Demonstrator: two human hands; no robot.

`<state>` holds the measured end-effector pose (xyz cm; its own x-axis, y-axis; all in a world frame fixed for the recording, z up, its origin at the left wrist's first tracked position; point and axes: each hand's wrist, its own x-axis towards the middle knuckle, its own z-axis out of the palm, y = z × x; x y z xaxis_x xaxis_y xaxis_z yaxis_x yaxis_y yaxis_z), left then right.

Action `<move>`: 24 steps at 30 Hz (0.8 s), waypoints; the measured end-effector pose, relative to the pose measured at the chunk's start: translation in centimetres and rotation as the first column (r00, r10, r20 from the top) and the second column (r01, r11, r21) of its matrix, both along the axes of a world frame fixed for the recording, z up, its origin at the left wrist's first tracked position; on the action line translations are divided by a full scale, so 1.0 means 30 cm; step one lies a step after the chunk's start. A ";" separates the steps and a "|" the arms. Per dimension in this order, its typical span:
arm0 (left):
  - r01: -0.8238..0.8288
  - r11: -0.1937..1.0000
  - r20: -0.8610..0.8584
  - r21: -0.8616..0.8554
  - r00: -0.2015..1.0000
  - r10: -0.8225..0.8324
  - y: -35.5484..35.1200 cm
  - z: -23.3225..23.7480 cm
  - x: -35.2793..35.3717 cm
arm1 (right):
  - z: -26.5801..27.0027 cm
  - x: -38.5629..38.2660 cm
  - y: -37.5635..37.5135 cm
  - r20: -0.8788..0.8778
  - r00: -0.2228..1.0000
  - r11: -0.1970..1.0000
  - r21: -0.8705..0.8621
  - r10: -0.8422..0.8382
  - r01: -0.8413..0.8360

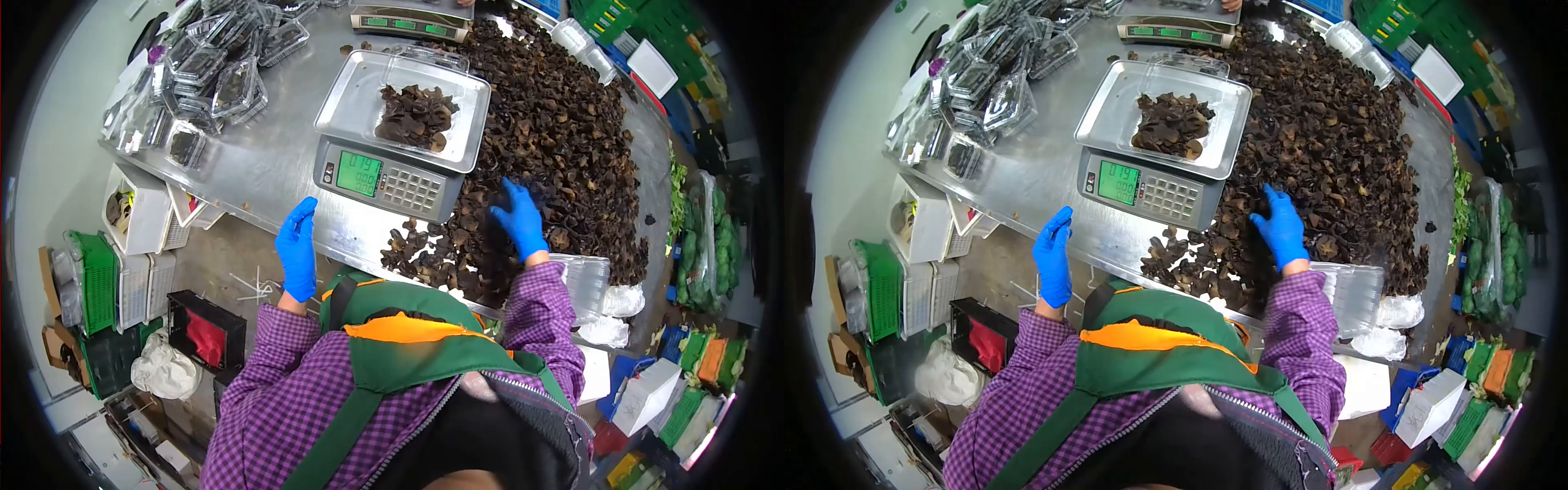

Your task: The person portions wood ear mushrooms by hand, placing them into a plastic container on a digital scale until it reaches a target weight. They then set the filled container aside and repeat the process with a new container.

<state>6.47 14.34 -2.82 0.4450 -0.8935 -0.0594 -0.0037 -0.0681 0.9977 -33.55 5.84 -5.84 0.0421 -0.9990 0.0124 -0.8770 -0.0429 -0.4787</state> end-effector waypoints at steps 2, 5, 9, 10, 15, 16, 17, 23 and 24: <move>0.012 1.000 -0.027 0.019 1.000 -0.011 -0.032 -0.002 0.033 | -0.111 0.029 0.006 -0.031 1.000 1.000 0.031 0.000 0.001; 0.082 0.996 -0.043 0.028 0.996 -0.080 -0.141 0.004 0.080 | -0.127 0.073 0.005 0.017 0.998 0.994 0.099 -0.056 0.054; 0.288 0.955 -0.070 -0.071 0.954 -0.293 -0.448 0.070 0.054 | -0.085 0.108 -0.002 0.054 0.980 0.982 0.023 -0.190 0.189; 0.348 0.932 -0.100 -0.099 0.929 -0.357 -0.537 0.084 0.028 | -0.059 0.136 -0.002 0.115 0.969 0.975 -0.012 -0.221 0.224; 0.530 0.840 -0.288 -0.115 0.792 -0.539 -0.955 -0.031 -0.085 | 0.019 0.263 -0.043 0.581 0.719 0.919 0.154 -0.381 0.363; 0.597 0.797 -0.382 -0.089 0.718 -0.581 -1.023 -0.056 -0.101 | 0.110 0.314 -0.060 0.640 0.566 0.853 0.359 -0.520 0.378; 0.664 0.744 -0.472 -0.071 0.635 -0.612 -1.096 -0.097 -0.115 | 0.125 0.332 -0.076 0.675 0.501 0.839 0.398 -0.542 0.372; 0.694 0.694 0.016 -0.189 0.709 -0.705 -0.975 0.142 -0.133 | 0.219 0.440 -0.172 0.764 0.143 0.769 0.585 -0.629 0.258; 0.723 0.687 0.027 -0.064 0.690 -0.723 -0.947 0.117 -0.122 | 0.170 0.437 -0.192 0.781 0.151 0.789 0.569 -0.607 0.231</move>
<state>2.81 -14.08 0.68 -0.3411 -0.9400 0.0101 -0.0237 0.0193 0.9995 -20.45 0.09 -0.74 -0.2367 -0.8130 -0.5321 0.3178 0.4527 -0.8331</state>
